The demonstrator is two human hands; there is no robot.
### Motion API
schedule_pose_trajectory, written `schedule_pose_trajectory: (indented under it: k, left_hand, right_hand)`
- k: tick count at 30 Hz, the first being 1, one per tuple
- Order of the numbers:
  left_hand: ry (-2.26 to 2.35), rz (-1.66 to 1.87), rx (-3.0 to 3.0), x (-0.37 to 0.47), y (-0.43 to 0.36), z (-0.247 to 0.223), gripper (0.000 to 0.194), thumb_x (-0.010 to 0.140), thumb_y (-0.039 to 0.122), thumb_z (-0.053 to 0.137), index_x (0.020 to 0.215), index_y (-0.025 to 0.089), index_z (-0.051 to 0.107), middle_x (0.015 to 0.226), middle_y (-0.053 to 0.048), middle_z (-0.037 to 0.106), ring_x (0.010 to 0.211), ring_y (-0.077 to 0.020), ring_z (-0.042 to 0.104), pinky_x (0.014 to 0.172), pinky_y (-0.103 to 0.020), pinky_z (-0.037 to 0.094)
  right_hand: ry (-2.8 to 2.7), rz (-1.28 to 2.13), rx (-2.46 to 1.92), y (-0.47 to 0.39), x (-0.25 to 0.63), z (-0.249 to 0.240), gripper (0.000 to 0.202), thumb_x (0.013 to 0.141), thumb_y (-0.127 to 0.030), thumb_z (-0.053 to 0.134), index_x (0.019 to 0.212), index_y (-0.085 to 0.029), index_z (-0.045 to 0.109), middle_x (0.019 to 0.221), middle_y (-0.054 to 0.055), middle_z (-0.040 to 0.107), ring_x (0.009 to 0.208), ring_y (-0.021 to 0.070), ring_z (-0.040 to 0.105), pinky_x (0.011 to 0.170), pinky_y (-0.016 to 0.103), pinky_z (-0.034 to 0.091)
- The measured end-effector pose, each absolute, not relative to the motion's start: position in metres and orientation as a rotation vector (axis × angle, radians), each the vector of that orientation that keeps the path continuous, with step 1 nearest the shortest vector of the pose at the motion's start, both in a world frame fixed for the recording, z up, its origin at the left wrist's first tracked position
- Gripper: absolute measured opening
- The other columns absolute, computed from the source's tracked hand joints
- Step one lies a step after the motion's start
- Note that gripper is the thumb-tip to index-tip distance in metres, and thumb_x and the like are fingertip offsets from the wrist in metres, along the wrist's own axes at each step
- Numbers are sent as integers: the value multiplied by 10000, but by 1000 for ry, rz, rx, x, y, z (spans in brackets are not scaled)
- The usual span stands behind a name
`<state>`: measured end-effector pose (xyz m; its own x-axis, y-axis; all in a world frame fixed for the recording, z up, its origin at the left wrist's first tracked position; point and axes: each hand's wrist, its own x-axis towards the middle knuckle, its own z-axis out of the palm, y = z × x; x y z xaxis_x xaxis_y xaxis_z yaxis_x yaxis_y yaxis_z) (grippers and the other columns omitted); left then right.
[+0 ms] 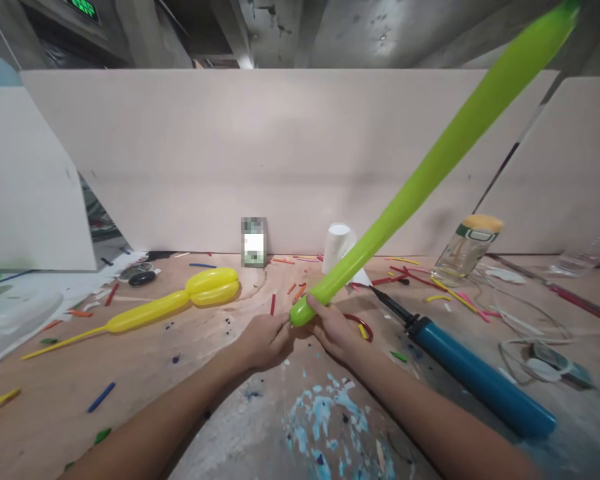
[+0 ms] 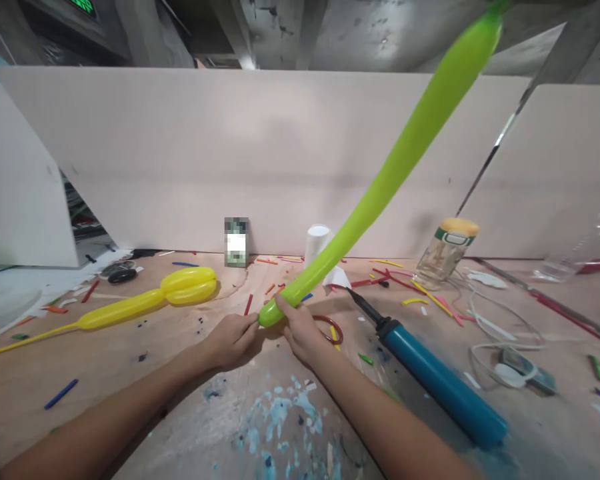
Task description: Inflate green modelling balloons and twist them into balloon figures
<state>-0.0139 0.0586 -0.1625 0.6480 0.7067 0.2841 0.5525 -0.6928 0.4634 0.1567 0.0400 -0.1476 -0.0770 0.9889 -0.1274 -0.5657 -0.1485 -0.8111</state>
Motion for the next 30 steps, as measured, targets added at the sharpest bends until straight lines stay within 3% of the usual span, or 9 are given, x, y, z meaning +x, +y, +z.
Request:
schedule_pose_trajectory:
  k: [17, 30]
  left_hand:
    - [1106, 464, 2708, -14, 55, -161, 337, 949, 323, 236, 856, 186, 530, 716, -41, 634, 620, -174, 569, 584, -271, 316]
    - [1075, 501, 2727, -14, 54, -160, 304, 943, 294, 264, 852, 187, 533, 687, -26, 623, 589, -162, 558, 561, -256, 313]
  right_hand:
    - [-660, 1563, -823, 42, 155, -153, 426, 545, -388, 841, 844, -174, 625, 772, 17, 688, 841, 213, 646, 720, 315, 515]
    - [-774, 1556, -811, 40, 156, -155, 394, 625, -422, 792, 879, -166, 634, 845, 39, 690, 876, 215, 633, 740, 316, 497]
